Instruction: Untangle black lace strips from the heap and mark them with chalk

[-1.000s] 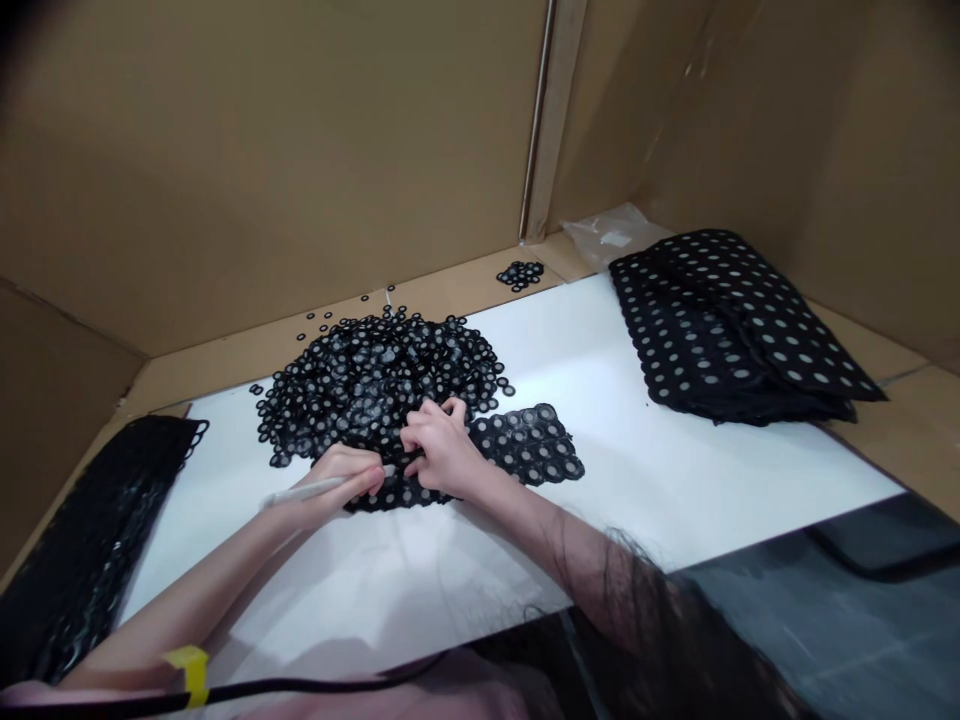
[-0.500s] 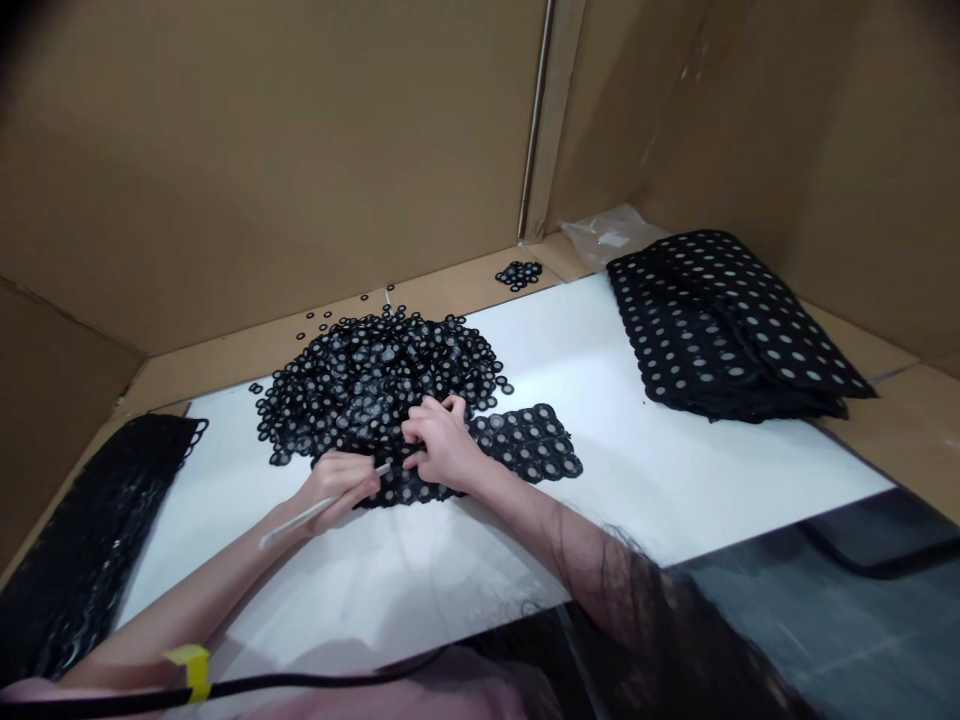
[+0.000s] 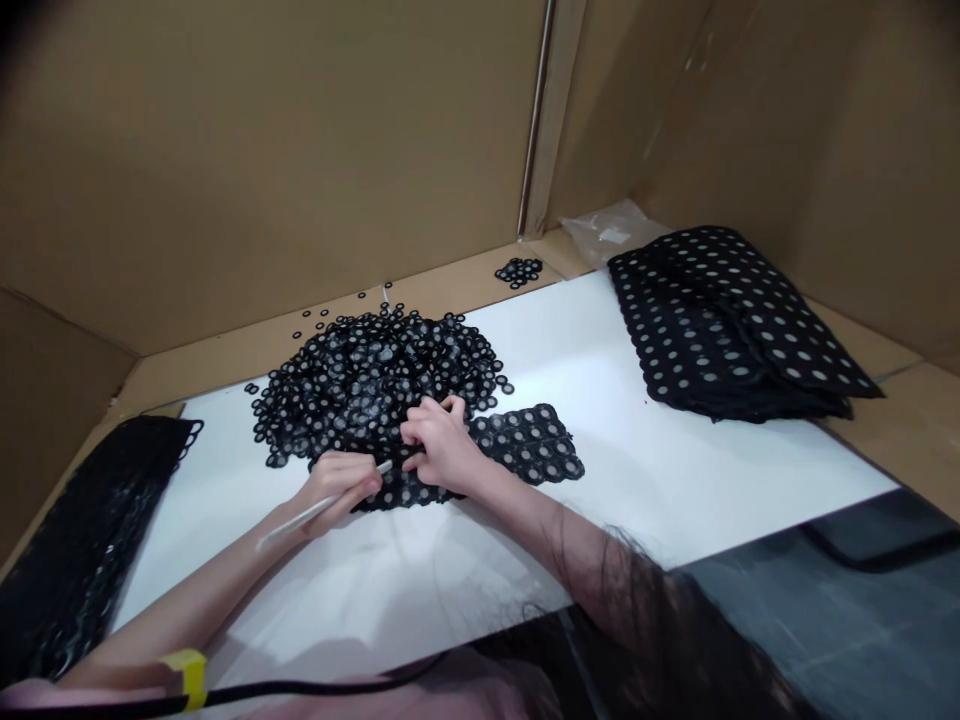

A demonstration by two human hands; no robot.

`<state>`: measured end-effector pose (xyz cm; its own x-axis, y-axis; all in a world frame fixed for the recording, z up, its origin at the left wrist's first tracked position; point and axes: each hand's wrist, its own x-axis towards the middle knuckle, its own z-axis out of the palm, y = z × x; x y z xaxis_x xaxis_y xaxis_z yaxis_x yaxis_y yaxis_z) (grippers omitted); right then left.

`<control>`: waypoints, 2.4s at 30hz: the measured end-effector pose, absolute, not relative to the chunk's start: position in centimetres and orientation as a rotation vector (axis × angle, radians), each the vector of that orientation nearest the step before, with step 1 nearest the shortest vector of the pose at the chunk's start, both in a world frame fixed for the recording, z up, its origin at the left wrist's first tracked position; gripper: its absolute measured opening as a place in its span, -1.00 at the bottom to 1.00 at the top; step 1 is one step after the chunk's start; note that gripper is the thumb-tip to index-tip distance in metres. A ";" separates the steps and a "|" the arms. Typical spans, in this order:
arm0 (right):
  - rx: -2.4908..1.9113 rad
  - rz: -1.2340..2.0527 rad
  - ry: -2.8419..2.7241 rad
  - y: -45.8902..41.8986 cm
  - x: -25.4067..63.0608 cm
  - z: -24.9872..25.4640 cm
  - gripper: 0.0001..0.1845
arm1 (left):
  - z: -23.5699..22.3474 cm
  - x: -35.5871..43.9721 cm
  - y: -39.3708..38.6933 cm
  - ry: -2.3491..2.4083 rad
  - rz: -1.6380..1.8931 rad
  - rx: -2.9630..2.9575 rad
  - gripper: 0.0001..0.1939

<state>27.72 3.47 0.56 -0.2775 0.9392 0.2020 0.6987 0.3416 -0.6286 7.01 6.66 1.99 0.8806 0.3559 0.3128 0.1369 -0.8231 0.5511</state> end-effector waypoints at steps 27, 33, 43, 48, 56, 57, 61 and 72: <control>-1.414 0.529 -2.121 3.2 27.5 1.1 -0.69 | 3.5 8.1 6.4 0.505 0.215 2.534 -0.58; -1.440 0.530 -2.126 3.3 27.8 1.2 -0.69 | 2.3 7.6 6.1 0.515 0.412 2.449 -0.57; -1.451 0.591 -2.229 2.9 28.2 2.4 -0.54 | 1.9 6.6 5.9 0.447 0.623 2.373 -0.65; -1.443 0.621 -2.222 2.8 27.9 2.6 -0.60 | 2.2 6.2 5.2 0.347 0.685 2.386 -0.65; -1.468 0.631 -2.227 2.7 27.9 2.1 -0.62 | 1.6 6.3 4.4 0.370 0.638 2.474 -0.72; -1.464 0.642 -2.218 2.7 27.9 2.0 -0.62 | 1.6 6.3 4.4 0.377 0.631 2.477 -0.72; -1.440 0.703 -2.200 2.7 28.0 1.9 -0.60 | 1.6 6.3 4.5 0.385 0.610 2.468 -0.72; -1.415 0.732 -2.191 2.7 28.0 2.0 -0.63 | 1.8 6.4 4.5 0.353 0.603 2.504 -0.69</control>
<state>28.04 2.74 2.03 -0.3871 0.9194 0.0697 0.6927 0.3398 -0.6361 6.41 4.45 1.76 0.8659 0.3625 0.3448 0.1232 -0.8225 0.5553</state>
